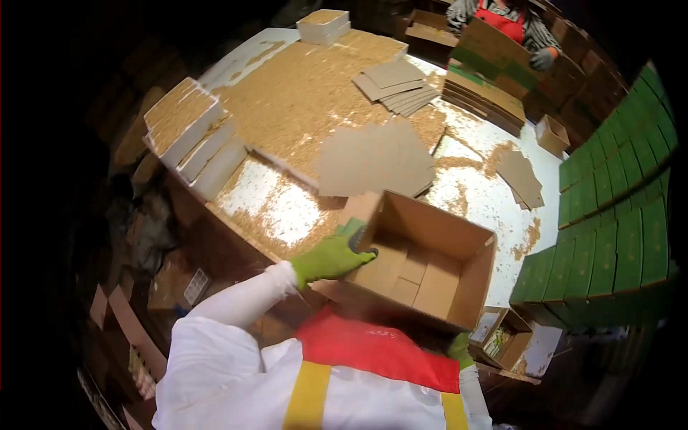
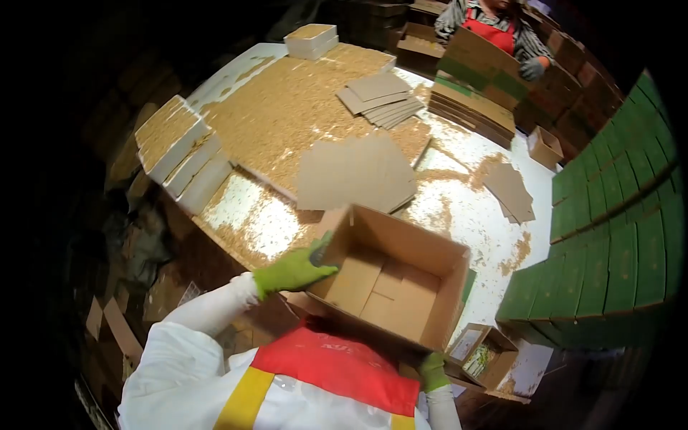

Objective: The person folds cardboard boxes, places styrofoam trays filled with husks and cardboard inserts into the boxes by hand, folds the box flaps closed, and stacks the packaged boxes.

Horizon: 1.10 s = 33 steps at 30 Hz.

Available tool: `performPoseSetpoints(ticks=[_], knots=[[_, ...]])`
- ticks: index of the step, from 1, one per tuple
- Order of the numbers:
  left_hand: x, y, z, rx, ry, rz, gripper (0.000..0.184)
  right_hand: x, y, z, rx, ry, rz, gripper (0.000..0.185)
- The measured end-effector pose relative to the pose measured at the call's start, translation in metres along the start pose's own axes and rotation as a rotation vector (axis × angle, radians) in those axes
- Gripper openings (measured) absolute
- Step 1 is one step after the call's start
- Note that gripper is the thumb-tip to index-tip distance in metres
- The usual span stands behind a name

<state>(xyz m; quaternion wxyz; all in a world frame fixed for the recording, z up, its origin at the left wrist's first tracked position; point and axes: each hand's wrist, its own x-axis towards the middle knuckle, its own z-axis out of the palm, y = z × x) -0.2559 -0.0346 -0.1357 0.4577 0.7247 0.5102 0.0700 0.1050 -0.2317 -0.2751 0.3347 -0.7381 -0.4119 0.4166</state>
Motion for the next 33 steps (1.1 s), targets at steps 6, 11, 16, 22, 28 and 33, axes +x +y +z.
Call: performPoseSetpoints(ticks=[6,11,16,22,28,33], knots=[[-0.013,-0.015,0.069,0.127,0.382,0.175,0.063,0.014,-0.135,-0.069,0.366,-0.056,-0.292,0.045],[-0.014,-0.008,0.065,0.083,0.443,0.149,0.06,0.081,-0.225,-0.01,-0.541,0.294,-0.887,0.051],[-0.008,-0.018,0.084,-0.002,0.438,0.177,0.072,0.111,-0.38,0.136,-0.676,-0.462,-1.047,0.048],[-0.004,-0.015,0.052,-0.229,0.369,0.147,0.082,0.243,-0.336,0.306,-1.271,-0.956,-1.551,0.034],[-0.004,-0.002,0.053,-0.161,0.139,0.095,0.094,0.289,-0.288,0.271,-1.78,-0.794,-1.493,0.023],[-0.001,-0.008,0.035,-0.248,-0.011,0.083,0.096,0.306,-0.306,0.237,-1.779,-0.536,-0.946,0.022]])
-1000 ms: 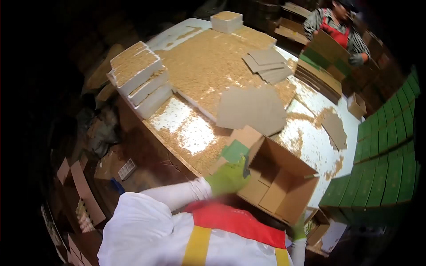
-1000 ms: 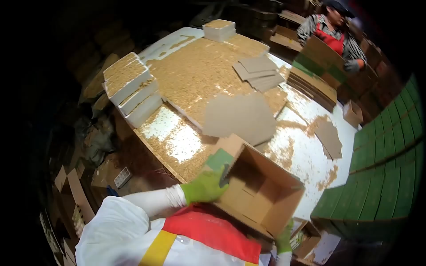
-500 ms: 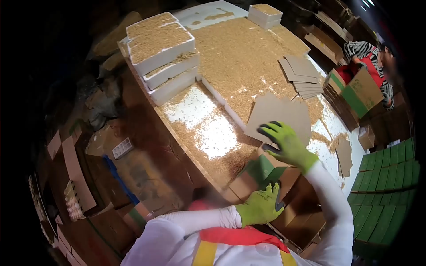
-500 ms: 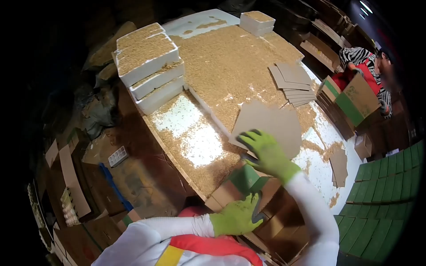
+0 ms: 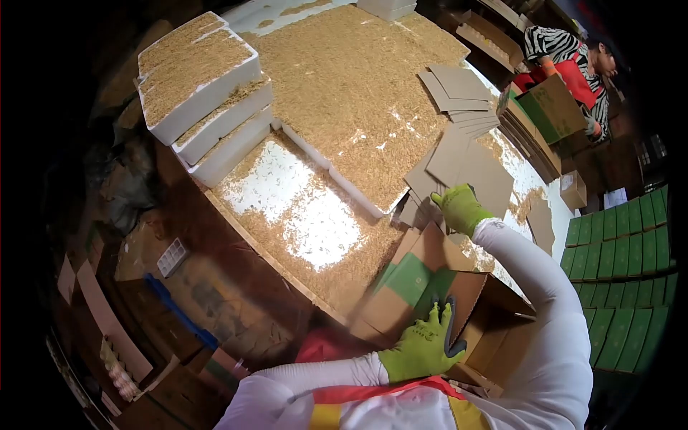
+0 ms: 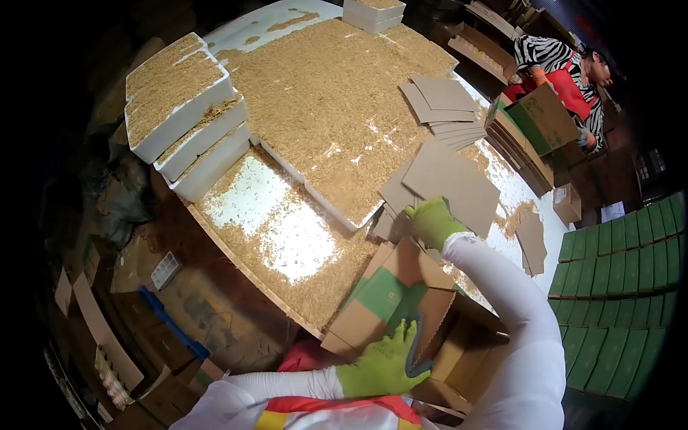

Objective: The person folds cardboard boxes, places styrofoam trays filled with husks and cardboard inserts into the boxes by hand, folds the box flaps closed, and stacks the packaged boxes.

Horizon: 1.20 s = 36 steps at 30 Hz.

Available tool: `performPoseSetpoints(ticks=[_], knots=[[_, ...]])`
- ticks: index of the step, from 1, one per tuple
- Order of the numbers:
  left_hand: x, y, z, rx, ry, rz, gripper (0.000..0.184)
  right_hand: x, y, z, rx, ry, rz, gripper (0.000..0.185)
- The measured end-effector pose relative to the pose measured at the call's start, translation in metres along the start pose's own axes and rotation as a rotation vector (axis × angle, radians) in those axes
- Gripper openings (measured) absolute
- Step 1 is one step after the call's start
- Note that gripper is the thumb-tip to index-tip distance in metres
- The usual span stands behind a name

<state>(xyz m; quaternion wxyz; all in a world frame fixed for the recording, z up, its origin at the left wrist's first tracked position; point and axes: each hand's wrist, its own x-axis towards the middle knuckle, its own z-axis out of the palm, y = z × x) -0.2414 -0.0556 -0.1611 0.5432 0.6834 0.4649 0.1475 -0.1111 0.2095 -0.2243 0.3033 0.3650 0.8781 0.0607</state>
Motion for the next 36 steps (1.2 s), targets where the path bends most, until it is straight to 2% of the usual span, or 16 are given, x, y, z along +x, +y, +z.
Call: performPoseSetpoints(ticks=[1,2,5,6,9,10,13,14,17,19,21,23,29,33,35,36], knots=[[0.001,-0.002,0.002,-0.011,0.002,0.007,0.097,0.002,0.001,-0.004,0.197,0.035,0.025,0.022],[0.002,-0.003,0.004,-0.003,0.026,0.019,0.098,0.011,0.0,0.002,0.359,0.389,-0.134,0.027],[0.004,-0.004,0.004,0.049,0.067,0.039,0.102,0.038,-0.028,-0.027,1.41,-0.328,0.22,0.043],[0.005,-0.003,0.002,0.076,0.06,0.041,0.103,0.057,-0.031,-0.001,1.537,-0.532,0.197,0.048],[0.009,-0.011,0.01,0.126,0.11,0.086,0.103,0.098,-0.068,0.065,1.617,-0.165,0.362,0.047],[0.011,-0.014,0.01,0.114,0.1,0.08,0.102,0.114,-0.097,0.096,1.372,0.355,0.353,0.046],[0.011,-0.021,0.013,0.124,0.138,0.102,0.1,0.099,-0.083,0.071,1.587,0.549,0.164,0.043],[0.011,-0.021,0.012,0.121,0.136,0.104,0.1,0.101,-0.089,0.052,1.985,0.302,0.451,0.051],[0.009,-0.018,0.008,0.07,0.114,0.106,0.099,0.138,-0.082,0.192,2.11,0.456,-0.613,0.064],[0.011,-0.016,0.007,0.063,0.084,0.089,0.099,0.098,-0.086,0.103,0.846,0.796,0.037,0.056],[0.01,-0.014,0.01,0.077,0.033,0.037,0.098,0.1,-0.081,0.08,1.934,0.306,0.262,0.065],[0.007,-0.01,0.011,0.051,0.033,0.028,0.096,0.073,-0.072,-0.005,2.69,0.041,0.548,0.073],[0.008,-0.003,0.008,-0.035,0.14,0.139,0.085,-0.013,-0.021,-0.049,2.715,0.024,0.318,0.061],[0.015,-0.008,0.002,-0.002,0.128,0.166,0.075,-0.129,0.018,-0.053,2.528,0.26,0.306,0.053],[0.023,-0.018,0.003,0.121,0.242,0.354,0.067,-0.204,0.031,-0.051,2.43,0.367,0.33,0.049],[0.029,-0.022,0.0,0.163,0.262,0.554,0.06,-0.248,0.033,-0.06,2.096,0.394,0.435,0.055]])
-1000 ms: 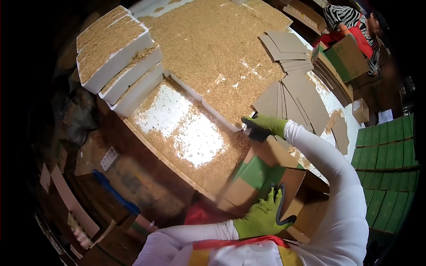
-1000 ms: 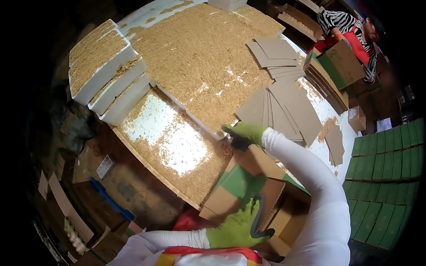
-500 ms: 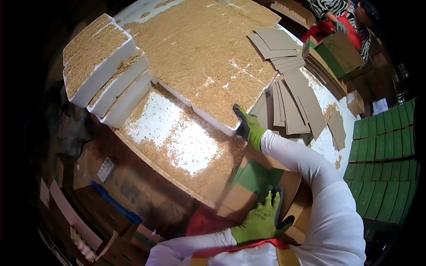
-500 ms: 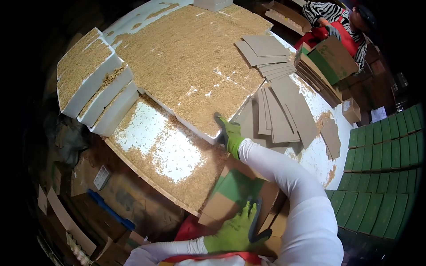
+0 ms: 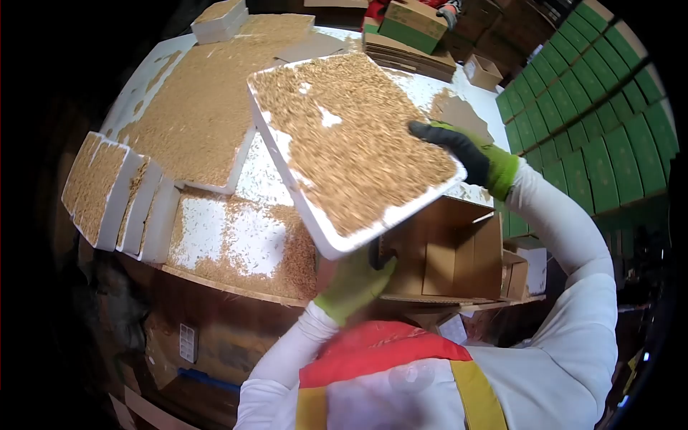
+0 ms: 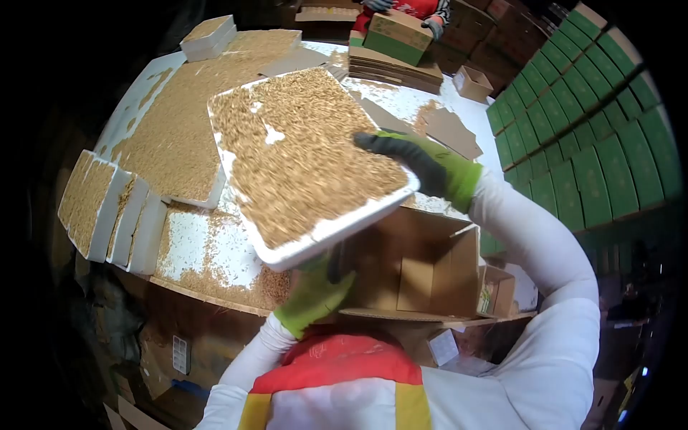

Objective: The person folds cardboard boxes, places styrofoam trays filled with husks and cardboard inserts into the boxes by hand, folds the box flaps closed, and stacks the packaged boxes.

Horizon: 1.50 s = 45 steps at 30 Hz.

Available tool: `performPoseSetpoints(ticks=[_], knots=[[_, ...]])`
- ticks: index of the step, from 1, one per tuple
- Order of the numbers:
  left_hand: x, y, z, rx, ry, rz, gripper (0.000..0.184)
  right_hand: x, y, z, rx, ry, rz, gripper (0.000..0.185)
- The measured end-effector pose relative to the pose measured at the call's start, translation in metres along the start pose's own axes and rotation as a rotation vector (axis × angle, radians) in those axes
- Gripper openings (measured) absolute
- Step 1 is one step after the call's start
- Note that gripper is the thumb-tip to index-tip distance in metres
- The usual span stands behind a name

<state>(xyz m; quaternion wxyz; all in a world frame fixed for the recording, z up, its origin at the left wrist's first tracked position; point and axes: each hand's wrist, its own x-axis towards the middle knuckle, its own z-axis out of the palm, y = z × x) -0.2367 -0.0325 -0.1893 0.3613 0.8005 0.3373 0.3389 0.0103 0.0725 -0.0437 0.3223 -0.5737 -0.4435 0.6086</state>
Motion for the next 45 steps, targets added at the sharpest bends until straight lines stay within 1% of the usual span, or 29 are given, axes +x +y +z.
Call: performPoseSetpoints(ticks=[1,2,4,6,7,9,10,11,13,15,16,19,20,23,27,28,29,30,31,32,35,36,37,38,39,40,42,43,45], knots=[[0.005,-0.008,-0.003,0.02,0.036,0.201,0.054,-0.039,-0.013,-0.012,-0.321,0.084,-0.054,0.061],[0.011,-0.017,-0.011,0.198,-0.068,0.419,0.046,-0.07,-0.022,-0.017,-0.242,0.141,0.044,0.067],[0.012,0.007,-0.029,-0.063,-0.324,-0.204,0.045,-0.119,-0.023,-0.032,-0.165,0.209,0.164,0.076],[0.02,0.012,-0.032,-0.039,-0.375,-0.388,0.052,-0.15,-0.018,-0.056,-0.281,0.178,0.181,0.078],[0.021,0.011,-0.031,-0.069,-0.351,-0.366,0.055,-0.161,-0.015,-0.059,-0.027,0.067,0.255,0.077],[0.02,0.005,-0.031,-0.126,-0.303,-0.332,0.06,-0.172,0.003,-0.084,-0.255,-0.059,0.262,0.079],[0.023,0.004,-0.033,-0.008,-0.36,-0.221,0.064,-0.177,0.01,-0.08,-0.164,-0.057,0.248,0.079],[0.027,0.009,-0.034,-0.109,-0.363,-0.401,0.062,-0.177,0.023,-0.091,-0.144,-0.103,0.272,0.08],[0.023,0.006,-0.03,0.002,-0.375,-0.231,0.061,-0.173,0.031,-0.08,-0.251,-0.126,0.339,0.074],[0.024,0.001,-0.028,-0.143,-0.435,-0.357,0.06,-0.161,0.051,-0.077,-0.16,-0.105,0.362,0.067],[0.023,-0.002,-0.029,-0.216,-0.463,-0.421,0.059,-0.152,0.055,-0.078,-0.288,-0.1,0.408,0.061],[0.016,-0.018,-0.033,-0.124,-0.36,-0.205,0.057,-0.134,0.065,-0.069,-0.26,-0.018,0.285,0.055],[0.014,-0.017,-0.036,-0.276,-0.366,-0.276,0.05,-0.132,0.066,-0.064,-0.27,-0.016,0.285,0.054],[-0.001,-0.058,-0.03,0.139,-0.128,0.447,0.034,-0.119,0.07,-0.044,-0.308,-0.021,0.223,0.052],[0.007,-0.036,-0.036,0.082,-0.257,0.306,0.031,-0.092,0.129,-0.054,-0.55,0.007,0.12,0.053],[0.013,-0.043,-0.036,0.189,-0.206,0.493,0.037,-0.091,0.131,-0.05,-0.613,0.027,0.111,0.053],[0.016,-0.036,-0.038,0.125,-0.344,0.223,0.04,-0.09,0.133,-0.047,-0.675,0.049,0.098,0.053],[0.028,-0.014,-0.044,0.063,-0.475,-0.039,0.044,-0.094,0.136,-0.039,-0.89,0.078,-0.095,0.049],[0.04,0.006,-0.05,0.003,-0.597,-0.302,0.047,-0.099,0.154,-0.031,-1.314,0.121,-0.272,0.042],[0.052,0.02,-0.054,0.006,-0.665,-0.38,0.055,-0.104,0.164,-0.025,-1.448,0.151,-0.309,0.038],[0.095,-0.008,-0.06,-0.411,-0.525,-0.571,0.043,-0.112,0.141,0.001,-1.754,0.321,-0.446,0.033],[0.123,-0.024,-0.05,-0.214,-0.397,-0.391,0.037,-0.112,0.136,0.013,-1.62,0.269,-0.359,0.034],[0.158,-0.035,-0.035,0.112,-0.206,0.118,0.033,-0.111,0.132,0.022,-1.495,0.262,-0.243,0.035],[0.19,-0.056,-0.012,0.174,-0.2,0.147,0.03,-0.107,0.14,0.026,-1.493,0.22,-0.256,0.039],[0.222,-0.091,0.015,0.358,-0.186,0.357,0.036,-0.109,0.164,0.026,-1.595,0.343,-0.418,0.041],[0.258,-0.134,0.051,0.47,-0.25,0.407,0.055,-0.11,0.152,0.023,-1.482,0.214,-0.309,0.04],[0.305,-0.133,0.101,0.704,-0.432,0.345,0.102,-0.107,0.167,0.024,-1.643,0.211,-0.244,0.045],[0.317,-0.121,0.117,0.745,-0.45,0.392,0.111,-0.108,0.174,0.019,-1.69,0.185,-0.291,0.047],[0.328,-0.121,0.138,0.861,-0.473,0.339,0.114,-0.117,0.158,0.013,-1.474,0.113,-0.163,0.047]])
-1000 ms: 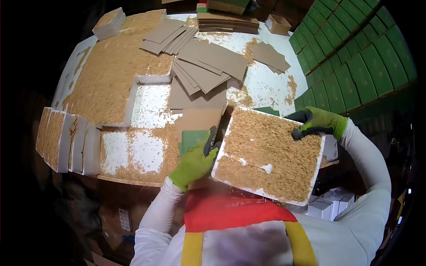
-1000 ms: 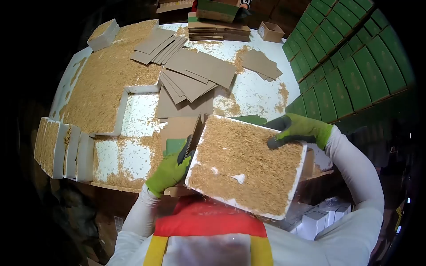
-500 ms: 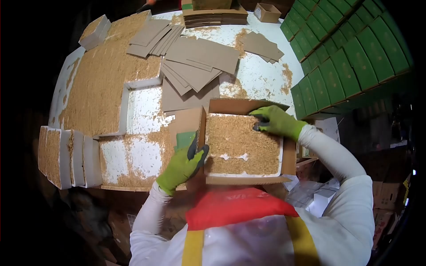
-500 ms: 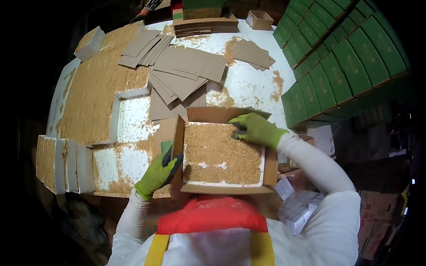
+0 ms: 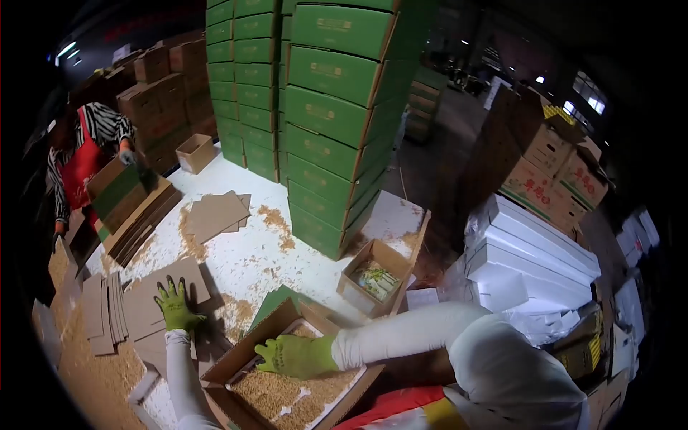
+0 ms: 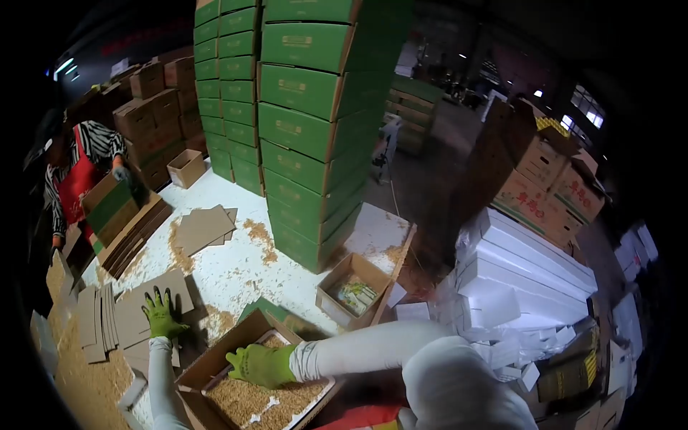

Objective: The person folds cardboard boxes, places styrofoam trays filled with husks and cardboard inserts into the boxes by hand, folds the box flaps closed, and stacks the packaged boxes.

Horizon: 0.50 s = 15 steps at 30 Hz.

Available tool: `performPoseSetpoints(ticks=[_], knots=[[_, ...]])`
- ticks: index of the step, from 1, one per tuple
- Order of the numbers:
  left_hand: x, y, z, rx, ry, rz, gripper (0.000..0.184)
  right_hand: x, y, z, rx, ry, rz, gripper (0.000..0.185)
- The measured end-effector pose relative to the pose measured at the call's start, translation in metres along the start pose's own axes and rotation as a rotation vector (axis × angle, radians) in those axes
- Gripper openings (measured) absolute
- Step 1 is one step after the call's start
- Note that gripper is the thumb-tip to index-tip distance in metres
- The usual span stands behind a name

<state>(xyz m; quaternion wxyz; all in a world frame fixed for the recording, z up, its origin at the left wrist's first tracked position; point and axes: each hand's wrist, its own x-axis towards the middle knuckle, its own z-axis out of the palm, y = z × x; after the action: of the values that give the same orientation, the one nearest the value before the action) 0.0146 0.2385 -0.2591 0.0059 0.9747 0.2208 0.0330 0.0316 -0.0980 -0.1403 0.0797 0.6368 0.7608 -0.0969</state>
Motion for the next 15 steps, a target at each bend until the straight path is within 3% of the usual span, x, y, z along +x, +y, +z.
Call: performPoseSetpoints(ticks=[1,3,4,5,7,8,9,10,11,12,13,14,15], knots=[[0.008,-0.008,0.019,0.004,-0.061,-0.086,0.11,-0.004,0.004,-0.005,0.114,-0.054,0.017,0.047],[0.01,-0.015,0.04,0.14,-0.203,-0.179,0.096,-0.021,0.006,0.016,0.187,0.371,0.059,0.047],[0.004,-0.017,0.055,0.227,-0.183,-0.14,0.086,-0.036,0.003,0.005,0.225,0.585,0.078,0.047],[-0.003,-0.017,0.066,0.214,-0.164,-0.146,0.085,-0.058,0.009,-0.013,0.447,0.506,0.099,0.046],[-0.013,-0.013,0.068,0.191,-0.111,-0.197,0.084,-0.104,0.024,-0.017,0.599,0.725,0.216,0.045],[-0.028,-0.008,0.06,0.18,-0.089,-0.242,0.083,-0.135,0.036,-0.022,0.433,0.874,0.255,0.047],[-0.044,-0.006,0.057,0.171,-0.071,-0.287,0.082,-0.163,0.043,-0.017,0.44,0.946,0.418,0.05],[-0.061,-0.021,0.071,0.177,-0.036,-0.302,0.089,-0.194,0.041,-0.03,0.558,0.836,0.688,0.048],[-0.079,-0.017,0.065,0.187,-0.114,-0.341,0.087,-0.219,0.048,-0.019,0.512,0.871,0.858,0.047],[-0.118,-0.029,0.057,0.274,-0.127,-0.299,0.084,-0.244,0.055,0.001,0.864,1.012,1.059,0.044],[-0.157,-0.044,0.051,0.361,-0.137,-0.257,0.081,-0.27,0.073,0.026,0.668,1.046,1.042,0.043],[-0.194,-0.07,0.057,0.501,-0.075,-0.085,0.078,-0.282,0.083,0.056,0.93,1.393,0.921,0.037],[-0.221,-0.094,0.067,0.608,-0.012,0.111,0.074,-0.301,0.1,0.075,0.98,1.341,1.061,0.033]])
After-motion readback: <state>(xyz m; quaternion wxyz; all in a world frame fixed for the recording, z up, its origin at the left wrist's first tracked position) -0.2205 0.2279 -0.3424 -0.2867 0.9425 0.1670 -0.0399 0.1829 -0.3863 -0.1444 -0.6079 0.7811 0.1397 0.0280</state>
